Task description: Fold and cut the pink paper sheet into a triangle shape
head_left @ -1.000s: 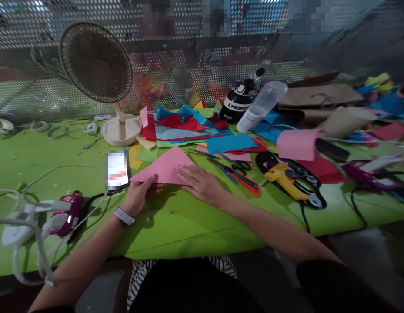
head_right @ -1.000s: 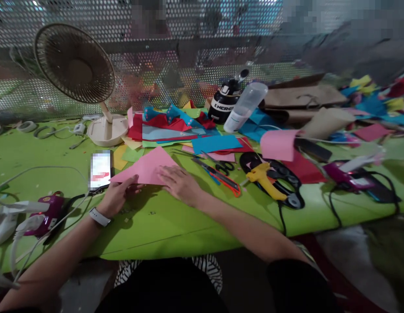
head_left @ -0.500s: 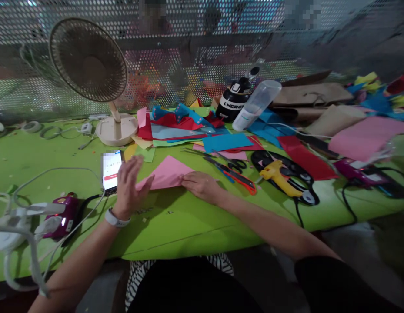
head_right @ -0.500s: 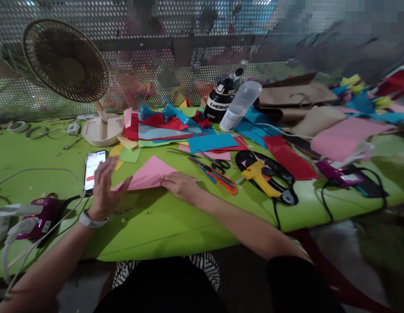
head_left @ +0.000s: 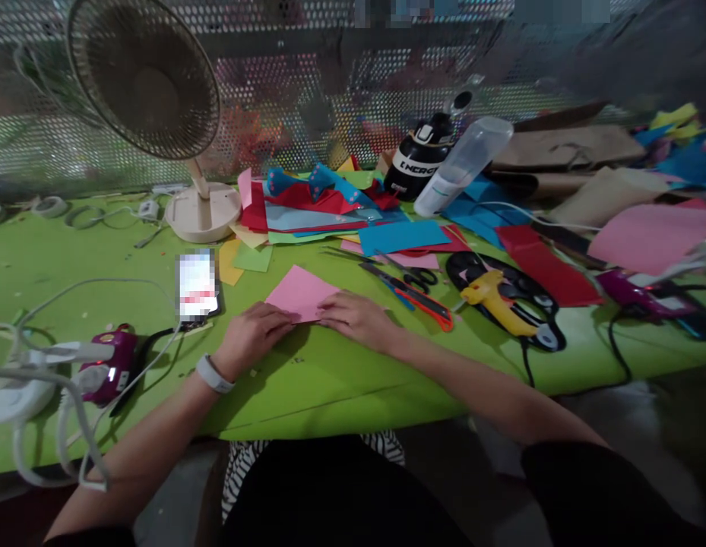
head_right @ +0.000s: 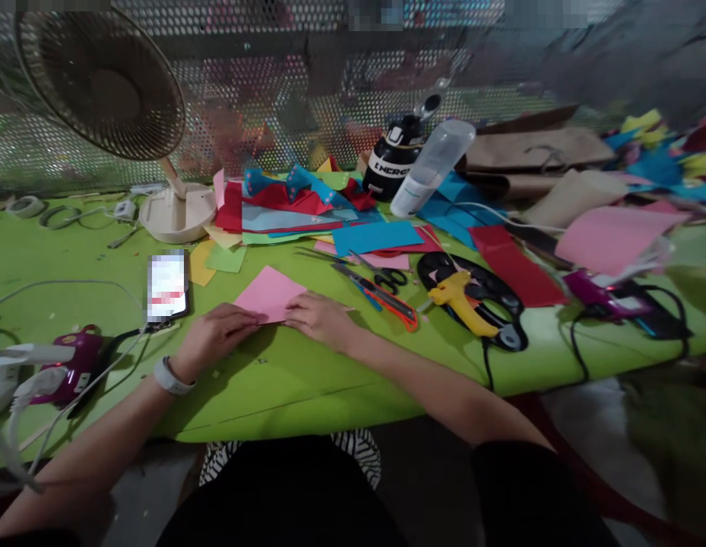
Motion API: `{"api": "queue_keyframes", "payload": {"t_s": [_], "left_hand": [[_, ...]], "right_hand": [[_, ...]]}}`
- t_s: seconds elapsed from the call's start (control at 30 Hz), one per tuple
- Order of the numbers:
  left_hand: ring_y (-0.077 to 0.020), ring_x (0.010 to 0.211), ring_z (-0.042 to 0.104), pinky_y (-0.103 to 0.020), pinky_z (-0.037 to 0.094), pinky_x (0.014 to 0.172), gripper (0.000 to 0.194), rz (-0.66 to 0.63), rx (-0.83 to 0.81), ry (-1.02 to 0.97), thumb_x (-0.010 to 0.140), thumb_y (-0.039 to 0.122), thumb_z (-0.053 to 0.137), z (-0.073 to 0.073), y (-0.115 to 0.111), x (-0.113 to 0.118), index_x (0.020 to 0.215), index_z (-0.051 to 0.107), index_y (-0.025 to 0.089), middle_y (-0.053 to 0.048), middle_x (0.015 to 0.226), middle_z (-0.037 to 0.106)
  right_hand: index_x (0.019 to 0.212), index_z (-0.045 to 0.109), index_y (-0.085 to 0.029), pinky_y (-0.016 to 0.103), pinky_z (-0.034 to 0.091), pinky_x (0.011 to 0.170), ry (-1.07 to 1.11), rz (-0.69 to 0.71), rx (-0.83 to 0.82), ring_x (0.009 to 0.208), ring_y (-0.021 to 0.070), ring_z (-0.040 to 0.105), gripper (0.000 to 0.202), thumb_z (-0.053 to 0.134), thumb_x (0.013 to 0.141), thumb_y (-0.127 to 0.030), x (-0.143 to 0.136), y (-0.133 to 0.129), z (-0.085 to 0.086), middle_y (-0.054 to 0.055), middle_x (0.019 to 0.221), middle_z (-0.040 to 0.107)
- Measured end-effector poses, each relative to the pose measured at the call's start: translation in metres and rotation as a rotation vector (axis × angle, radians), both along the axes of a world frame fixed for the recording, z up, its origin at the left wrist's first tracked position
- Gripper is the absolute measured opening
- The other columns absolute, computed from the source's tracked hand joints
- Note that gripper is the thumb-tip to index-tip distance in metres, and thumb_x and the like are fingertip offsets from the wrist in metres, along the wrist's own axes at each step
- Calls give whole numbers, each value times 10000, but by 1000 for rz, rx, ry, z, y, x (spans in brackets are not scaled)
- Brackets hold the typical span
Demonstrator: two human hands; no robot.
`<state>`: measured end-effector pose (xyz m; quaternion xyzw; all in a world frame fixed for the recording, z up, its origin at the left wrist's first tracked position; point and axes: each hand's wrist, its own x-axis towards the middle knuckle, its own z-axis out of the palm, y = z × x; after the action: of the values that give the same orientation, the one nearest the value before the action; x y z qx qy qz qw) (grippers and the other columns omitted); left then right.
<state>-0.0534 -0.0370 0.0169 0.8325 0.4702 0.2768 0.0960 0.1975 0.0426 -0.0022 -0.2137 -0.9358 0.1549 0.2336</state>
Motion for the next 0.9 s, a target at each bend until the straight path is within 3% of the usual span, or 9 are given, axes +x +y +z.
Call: {"api": "queue_keyframes", "payload": {"t_s": [0.17, 0.33, 0.63, 0.9], "left_hand": [[-162, 822, 665, -316, 542, 751, 295, 81, -152, -111, 960, 418, 529, 2, 3, 1, 944, 736, 209, -57, 889, 731], [-133, 690, 607, -263, 461, 618, 315, 189, -256, -69, 946, 447, 541, 12, 5, 2, 884, 738, 210, -33, 774, 673], [-155, 805, 658, -270, 496, 720, 322, 226, -484, -72, 937, 476, 521, 22, 8, -10, 954, 744, 244, -39, 943, 729], [-164, 725, 630, -275, 468, 651, 397, 264, -555, -16, 891, 551, 526, 27, 10, -23, 833, 720, 209, -49, 849, 705]], "right_hand": [[853, 740, -192, 320, 471, 744, -87, -139, -335, 844, 184, 617, 155, 657, 898, -314, 2, 5, 14, 60, 903, 681], [753, 684, -180, 279, 391, 650, -156, -224, -530, 712, 147, 570, 184, 667, 881, -312, 2, 8, 28, 29, 808, 649], [757, 668, -188, 271, 330, 598, -294, -288, -586, 698, 151, 569, 205, 669, 865, -362, 0, 16, 36, 29, 806, 689], [752, 661, -187, 270, 325, 593, -328, -284, -583, 695, 156, 572, 228, 657, 858, -388, 1, 20, 37, 37, 792, 692]]}}
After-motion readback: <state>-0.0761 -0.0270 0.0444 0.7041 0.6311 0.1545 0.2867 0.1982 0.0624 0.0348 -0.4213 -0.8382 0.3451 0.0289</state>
